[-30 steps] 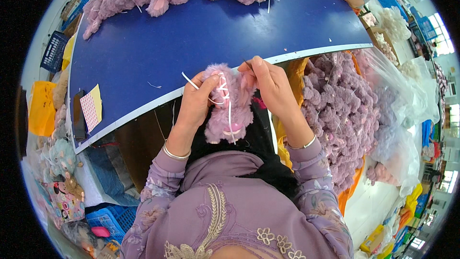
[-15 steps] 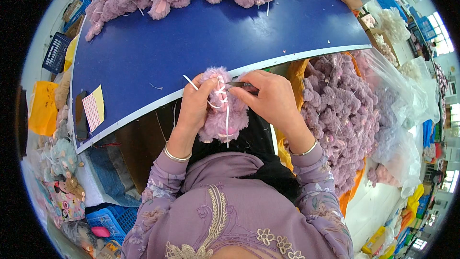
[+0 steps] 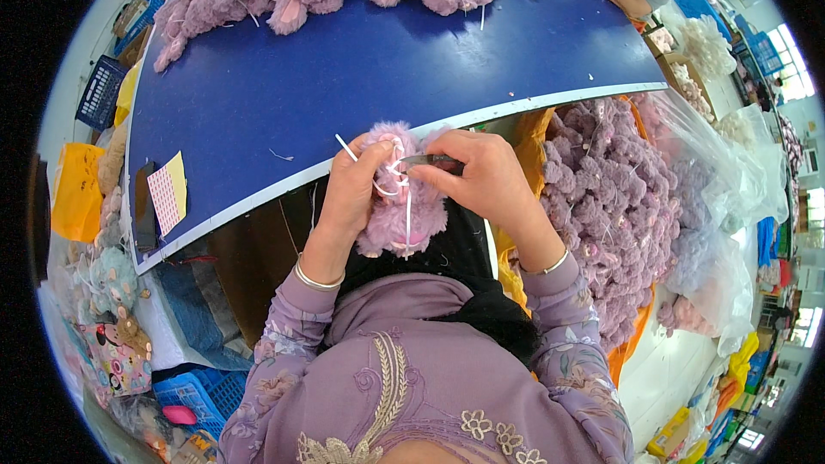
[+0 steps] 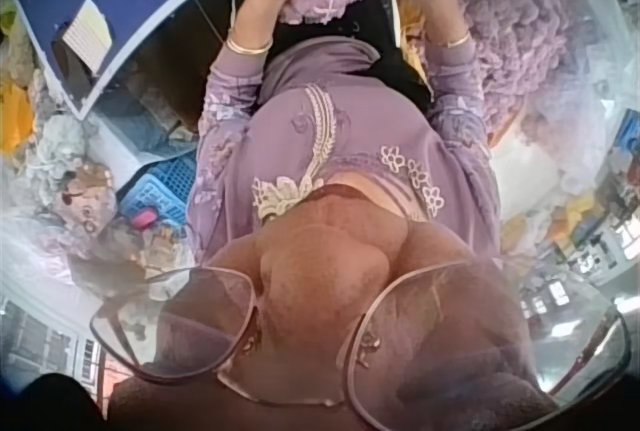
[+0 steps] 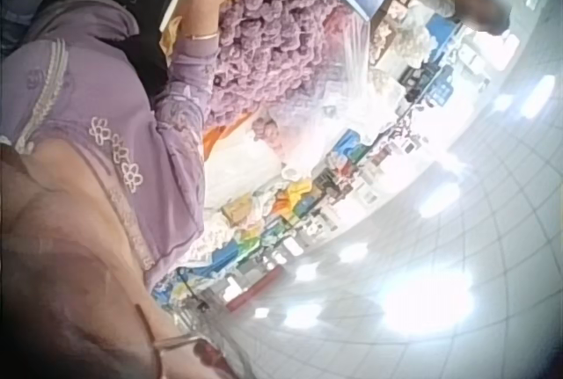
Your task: The person trims excess threads and loose fibers from purple stuffed bunny toys using small scissors. They handle each toy one at a time, cutting around the ears and body, then place the finished items on the table.
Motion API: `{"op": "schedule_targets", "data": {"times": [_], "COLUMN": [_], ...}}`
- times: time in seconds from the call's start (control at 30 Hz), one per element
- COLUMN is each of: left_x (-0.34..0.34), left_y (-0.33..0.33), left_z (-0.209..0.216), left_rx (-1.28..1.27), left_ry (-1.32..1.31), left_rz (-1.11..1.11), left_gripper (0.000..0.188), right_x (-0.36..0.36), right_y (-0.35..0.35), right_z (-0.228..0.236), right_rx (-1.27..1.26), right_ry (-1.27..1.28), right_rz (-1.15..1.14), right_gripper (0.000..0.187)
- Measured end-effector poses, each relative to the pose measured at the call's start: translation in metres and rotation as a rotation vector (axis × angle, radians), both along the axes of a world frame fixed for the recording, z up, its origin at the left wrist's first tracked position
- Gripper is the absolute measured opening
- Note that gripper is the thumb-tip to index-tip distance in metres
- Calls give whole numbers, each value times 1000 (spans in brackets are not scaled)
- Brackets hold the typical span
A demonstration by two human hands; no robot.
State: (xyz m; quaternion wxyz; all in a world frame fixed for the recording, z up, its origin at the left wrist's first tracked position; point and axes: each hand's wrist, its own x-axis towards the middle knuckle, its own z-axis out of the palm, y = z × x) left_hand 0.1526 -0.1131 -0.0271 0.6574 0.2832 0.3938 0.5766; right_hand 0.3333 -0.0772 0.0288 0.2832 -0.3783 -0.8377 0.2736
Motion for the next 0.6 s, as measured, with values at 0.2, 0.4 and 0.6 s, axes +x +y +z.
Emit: {"op": "schedule_targets", "data": {"times": [0.2,0.4,0.6], "left_x": [2,5,4], "left_y": [2,3,1], "left_z": [-3,-4,3], "left_rx": [18,20,-18], "left_ry": [-23,-42,-58], "left_rz": [20,45,16], "left_gripper": [17,17,16], "right_x": [21,-1,-6], "right_y": [8,-13,-7], "right_z": [-15,8,-15], "right_rx": [-827,-201,25], "right_ry": [775,276,231], "right_rz": [249,74,52], "right_gripper": [17,29,15]}}
